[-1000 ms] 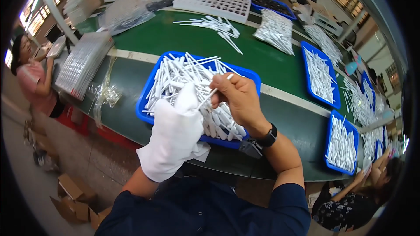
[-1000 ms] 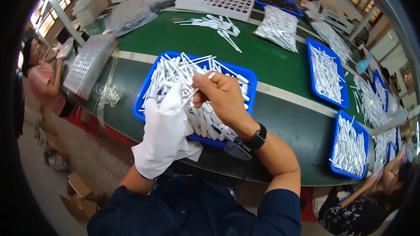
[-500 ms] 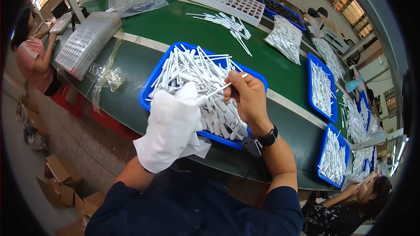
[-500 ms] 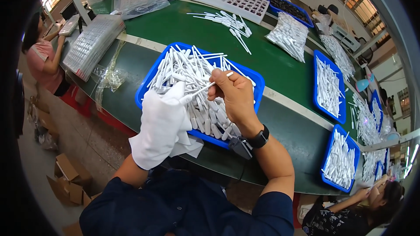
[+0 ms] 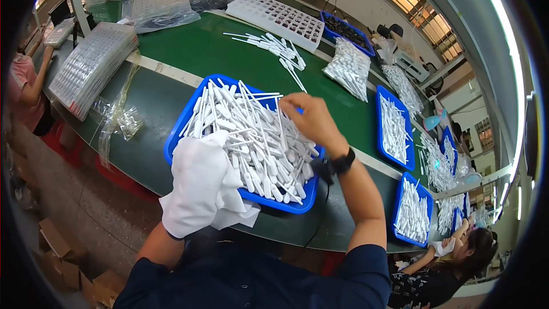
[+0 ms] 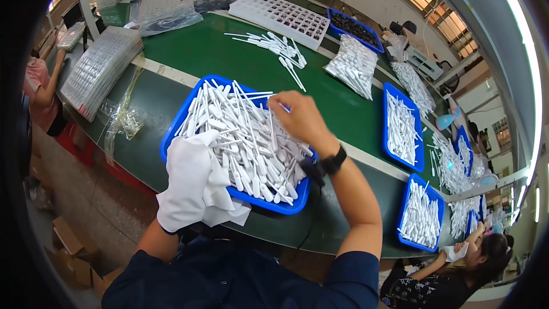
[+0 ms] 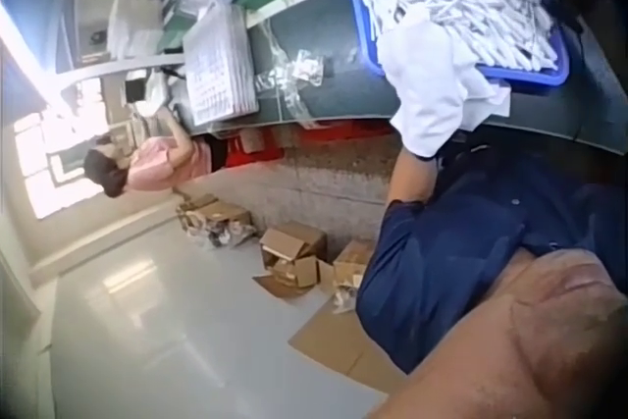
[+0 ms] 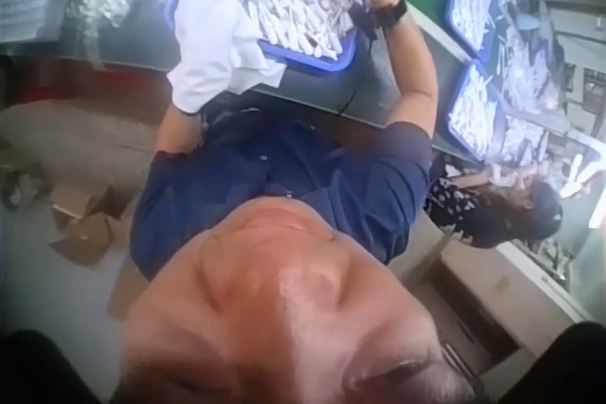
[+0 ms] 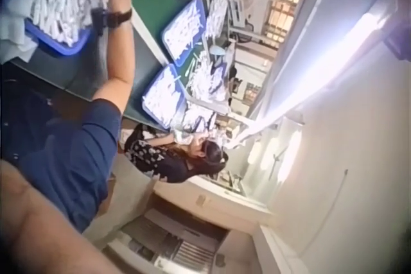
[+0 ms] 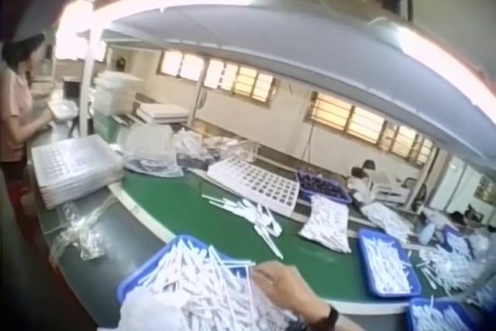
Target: The person picks up a swab from a blue tray, wipes it with a cloth, and places it onto the table, repeating the process for several swabs.
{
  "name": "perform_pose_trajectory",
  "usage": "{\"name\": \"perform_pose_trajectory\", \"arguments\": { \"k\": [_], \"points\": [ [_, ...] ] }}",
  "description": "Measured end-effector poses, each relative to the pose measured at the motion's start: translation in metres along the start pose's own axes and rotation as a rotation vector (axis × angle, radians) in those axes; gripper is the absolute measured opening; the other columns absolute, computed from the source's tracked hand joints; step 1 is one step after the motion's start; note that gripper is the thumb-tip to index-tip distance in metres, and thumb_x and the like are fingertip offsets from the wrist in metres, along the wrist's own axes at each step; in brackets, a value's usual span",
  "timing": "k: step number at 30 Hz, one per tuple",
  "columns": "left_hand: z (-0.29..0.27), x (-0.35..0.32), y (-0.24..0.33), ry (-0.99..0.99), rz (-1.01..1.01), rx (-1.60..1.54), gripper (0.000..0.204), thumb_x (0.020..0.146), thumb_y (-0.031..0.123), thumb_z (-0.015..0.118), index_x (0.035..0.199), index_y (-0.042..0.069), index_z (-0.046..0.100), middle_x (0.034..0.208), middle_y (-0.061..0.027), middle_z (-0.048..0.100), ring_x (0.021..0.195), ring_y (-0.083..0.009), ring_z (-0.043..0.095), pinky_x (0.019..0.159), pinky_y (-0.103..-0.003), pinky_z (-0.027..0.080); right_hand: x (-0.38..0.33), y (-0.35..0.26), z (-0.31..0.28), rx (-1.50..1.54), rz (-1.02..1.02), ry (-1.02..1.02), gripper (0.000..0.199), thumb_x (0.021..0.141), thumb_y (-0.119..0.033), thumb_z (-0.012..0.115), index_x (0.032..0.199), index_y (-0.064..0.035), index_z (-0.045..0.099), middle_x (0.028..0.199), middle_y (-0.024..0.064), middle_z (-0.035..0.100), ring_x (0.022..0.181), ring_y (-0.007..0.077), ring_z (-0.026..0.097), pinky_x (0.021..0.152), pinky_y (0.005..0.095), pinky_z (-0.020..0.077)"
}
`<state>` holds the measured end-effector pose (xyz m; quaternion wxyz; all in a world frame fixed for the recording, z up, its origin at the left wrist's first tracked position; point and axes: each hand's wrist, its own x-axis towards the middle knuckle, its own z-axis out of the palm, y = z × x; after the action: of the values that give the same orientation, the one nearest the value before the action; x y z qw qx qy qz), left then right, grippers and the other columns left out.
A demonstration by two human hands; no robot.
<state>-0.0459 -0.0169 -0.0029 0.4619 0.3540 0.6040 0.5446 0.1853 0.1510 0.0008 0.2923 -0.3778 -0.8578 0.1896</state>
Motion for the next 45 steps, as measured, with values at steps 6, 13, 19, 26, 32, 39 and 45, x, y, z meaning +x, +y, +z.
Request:
{"name": "perform_pose_trajectory", "arguments": {
  "k": [6, 13, 19, 26, 32, 39, 45],
  "points": [
    [-0.005, 0.009, 0.0, 0.009, 0.631, 0.589, 0.009, 0.083, 0.007, 0.063, 0.079, -0.001, 0.064, 0.061, -0.0136, 0.064, 0.052, -0.0272, 0.064, 0.053, -0.038, 0.051, 0.113, 0.13, 0.004, -0.373, 0.113, -0.132, 0.025, 0.092, -0.023, 0.067, 0.096, 0.0002, 0.075, 0.093, 0.0203, 0.074, 0.089, 0.0384, 0.072, 0.079, 0.0426, 0.0569],
    [-0.018, -0.003, 0.015, -0.087, 0.163, 0.284, 0.01, 0.079, 0.007, 0.066, 0.078, -0.001, 0.06, 0.067, -0.0164, 0.063, 0.064, -0.0312, 0.067, 0.06, -0.04, 0.052, 0.192, 0.172, 0.047, -0.719, 0.254, -0.211, 0.029, 0.085, -0.025, 0.068, 0.093, 0.0018, 0.075, 0.1, 0.0261, 0.073, 0.095, 0.0434, 0.07, 0.085, 0.0493, 0.0572],
    [-0.017, 0.001, 0.012, 0.062, 0.528, 0.458, 0.012, 0.073, 0.006, 0.068, 0.073, 0.005, 0.056, 0.062, -0.0132, 0.062, 0.058, -0.0314, 0.064, 0.056, -0.043, 0.051, 0.194, 0.137, 0.036, -0.764, 0.256, -0.155, 0.028, 0.077, -0.024, 0.068, 0.09, 0.001, 0.074, 0.098, 0.027, 0.073, 0.094, 0.0447, 0.07, 0.085, 0.0506, 0.0571],
    [-0.016, 0.001, 0.008, -0.053, 0.294, 0.416, 0.006, 0.083, 0.006, 0.062, 0.08, 0.001, 0.062, 0.067, -0.0113, 0.064, 0.06, -0.0246, 0.063, 0.056, -0.037, 0.05, 0.104, 0.063, -0.065, -0.304, 0.337, 0.085, 0.02, 0.08, -0.017, 0.068, 0.088, 0.001, 0.069, 0.081, 0.0164, 0.073, 0.081, 0.0297, 0.072, 0.072, 0.0414, 0.0573],
    [-0.003, 0.013, -0.024, -0.073, 0.132, 0.148, 0.021, 0.097, 0.008, 0.055, 0.092, -0.007, 0.069, 0.074, -0.0044, 0.065, 0.065, -0.0097, 0.063, 0.054, -0.028, 0.046, -0.007, 0.052, -0.059, 0.827, 0.47, 0.327, 0.018, 0.093, -0.01, 0.065, 0.105, 0.0021, 0.069, 0.082, 0.0065, 0.069, 0.078, 0.0136, 0.067, 0.069, 0.0265, 0.0535],
    [0.009, -0.015, 0.001, -0.181, 0.109, -0.17, 0.035, 0.096, 0.008, 0.048, 0.123, -0.006, 0.066, 0.073, -0.0032, 0.064, 0.066, -0.0113, 0.061, 0.064, -0.03, 0.052, -0.026, 0.023, -0.04, 1.194, 0.368, 0.261, 0.022, 0.1, -0.018, 0.066, 0.107, 0.0027, 0.069, 0.08, 0.0049, 0.065, 0.071, 0.0115, 0.061, 0.065, 0.0245, 0.0494],
    [0.026, -0.035, 0.02, -0.142, 0.058, -0.242, 0.039, 0.107, 0.026, 0.045, 0.121, -0.003, 0.066, 0.077, -0.0003, 0.056, 0.065, -0.0096, 0.057, 0.062, -0.028, 0.05, -0.026, 0.008, -0.025, 1.102, 0.221, 0.182, 0.023, 0.102, -0.019, 0.065, 0.11, 0.0029, 0.067, 0.078, 0.004, 0.063, 0.067, 0.0112, 0.06, 0.062, 0.025, 0.048]
  ]
}}
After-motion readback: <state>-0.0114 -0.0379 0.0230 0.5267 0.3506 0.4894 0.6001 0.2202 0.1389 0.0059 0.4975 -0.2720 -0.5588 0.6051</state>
